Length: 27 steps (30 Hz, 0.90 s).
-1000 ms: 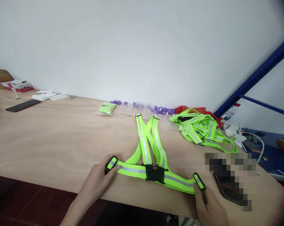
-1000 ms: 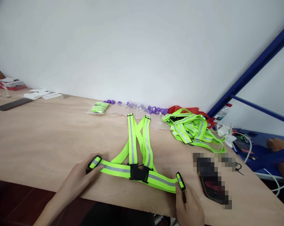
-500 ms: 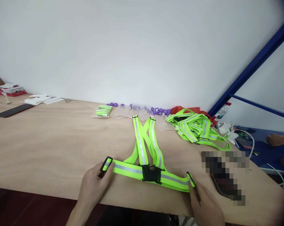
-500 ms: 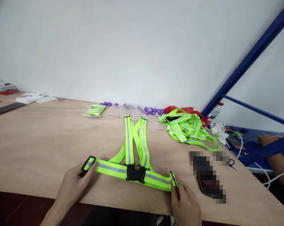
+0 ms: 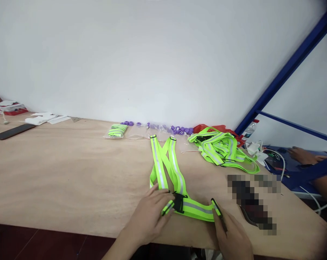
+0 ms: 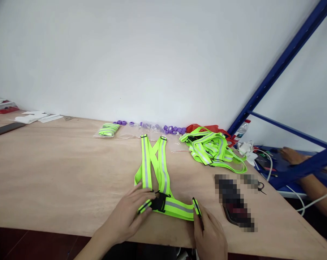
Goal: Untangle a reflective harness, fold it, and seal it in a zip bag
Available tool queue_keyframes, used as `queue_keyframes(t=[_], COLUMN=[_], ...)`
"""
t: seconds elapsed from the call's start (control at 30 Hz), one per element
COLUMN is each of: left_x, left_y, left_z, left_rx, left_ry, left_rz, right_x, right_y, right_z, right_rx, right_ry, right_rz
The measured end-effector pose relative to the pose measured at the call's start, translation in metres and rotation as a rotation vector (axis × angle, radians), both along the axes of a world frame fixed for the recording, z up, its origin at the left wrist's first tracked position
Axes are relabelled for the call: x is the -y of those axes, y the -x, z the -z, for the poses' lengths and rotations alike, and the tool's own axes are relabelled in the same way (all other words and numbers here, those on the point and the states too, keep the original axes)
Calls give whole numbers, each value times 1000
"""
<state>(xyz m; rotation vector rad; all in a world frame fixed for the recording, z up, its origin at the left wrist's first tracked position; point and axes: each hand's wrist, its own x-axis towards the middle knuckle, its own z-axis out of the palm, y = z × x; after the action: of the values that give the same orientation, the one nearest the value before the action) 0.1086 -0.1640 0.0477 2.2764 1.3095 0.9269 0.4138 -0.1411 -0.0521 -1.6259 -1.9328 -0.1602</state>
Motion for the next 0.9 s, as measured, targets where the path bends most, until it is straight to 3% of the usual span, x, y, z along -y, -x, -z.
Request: queue_keyframes(t=[0.07, 0.17, 0.33, 0.47, 0.57, 0.63, 0.73, 0.83, 0.9], left_x=[-2, -1, 2, 3, 3, 3, 3, 4, 4], left_y=[-6, -9, -5, -9, -15, -19, -20, -19, -18], left_z=[-2, 1, 4, 2, 3, 4, 7, 8, 7], left_rx=[-59, -106, -178, -196, -191, -190, -194, -179, -150], left_ry=[52, 88, 116, 112, 101, 95, 84, 102, 117], left_rz=[68, 69, 119, 148, 142, 148, 164, 174, 183], right_x=[0, 1, -1, -4, -2, 1, 2, -1, -5], right_y=[1, 2, -3, 10, 42, 73, 118, 143, 144], right_z=[-2, -7, -22, -56, -86, -97, -99, -95, -96], right_rx=[-2, -17, 12, 98, 56, -46, -213, -392, -492], right_ry=[-2, -34, -161, -354, -495, -444, -224, 9, 129], right_rz=[7, 47, -9, 35, 3, -135, -345, -378, -357])
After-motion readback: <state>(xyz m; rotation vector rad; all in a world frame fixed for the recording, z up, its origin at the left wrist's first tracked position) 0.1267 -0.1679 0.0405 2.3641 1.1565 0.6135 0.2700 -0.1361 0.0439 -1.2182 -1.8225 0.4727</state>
